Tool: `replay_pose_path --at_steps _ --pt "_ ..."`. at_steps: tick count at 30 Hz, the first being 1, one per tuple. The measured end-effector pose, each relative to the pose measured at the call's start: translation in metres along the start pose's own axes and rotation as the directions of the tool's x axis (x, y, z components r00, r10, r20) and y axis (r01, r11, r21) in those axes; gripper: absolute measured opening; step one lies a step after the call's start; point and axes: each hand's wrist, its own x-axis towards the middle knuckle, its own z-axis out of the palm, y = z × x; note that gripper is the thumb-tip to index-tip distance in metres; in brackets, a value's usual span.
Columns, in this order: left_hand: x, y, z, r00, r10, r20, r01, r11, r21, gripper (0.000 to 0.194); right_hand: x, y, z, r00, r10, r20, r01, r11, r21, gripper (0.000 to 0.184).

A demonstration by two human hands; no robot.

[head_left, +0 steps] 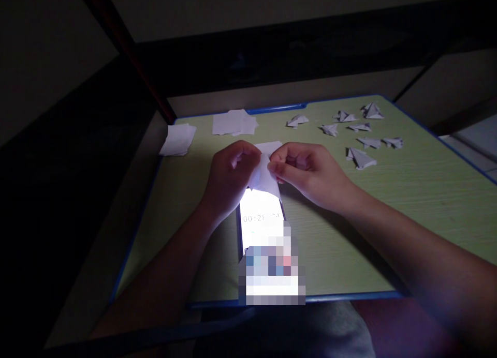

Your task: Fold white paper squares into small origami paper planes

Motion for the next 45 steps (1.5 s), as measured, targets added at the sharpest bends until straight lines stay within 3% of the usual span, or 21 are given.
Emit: replay_pose_path --at_steps 7,14,20,35,38,45 --pt "-0.0012 0.0039 0.0022 0.999 0.014 0.045 -0.016 0.999 0.033 0.011 0.0008 -0.0022 -0.0003 0.999 0.031 -0.026 -0.031 0.999 0.015 0.013" --pt "-0.0023 0.0018 0.0047 0.999 0.048 0.006 -0.048 0.999 -0.027 0.010 0.0000 -0.0022 0.0025 0.998 0.024 -0.054 -0.021 0.998 0.055 0.020" --pt "-0.0015 0.0029 0.0041 0.999 -0.016 -0.041 0.015 0.999 -0.036 0.011 -0.0018 -0.0025 0.0049 0.998 0.042 -0.042 -0.041 0.998 0.037 0.030" --pt "-0.0004 0.0008 0.0046 0.995 -0.054 -0.089 0.047 0.995 -0.085 0.010 -0.0026 0.0017 0.0052 0.997 0.071 -0.011 -0.070 0.996 0.056 0.020" --pt "-0.0010 0.0018 0.0045 0.996 -0.033 -0.083 0.024 0.994 -0.109 0.011 -0.0025 0.0022 0.0045 0.999 0.044 -0.028 -0.042 0.998 0.047 0.021" --pt "-0.0020 0.0051 0.0007 0.999 -0.034 0.005 0.034 0.999 0.005 0.018 -0.0016 0.0009 0.0011 0.996 -0.015 -0.086 0.017 0.999 0.028 0.020"
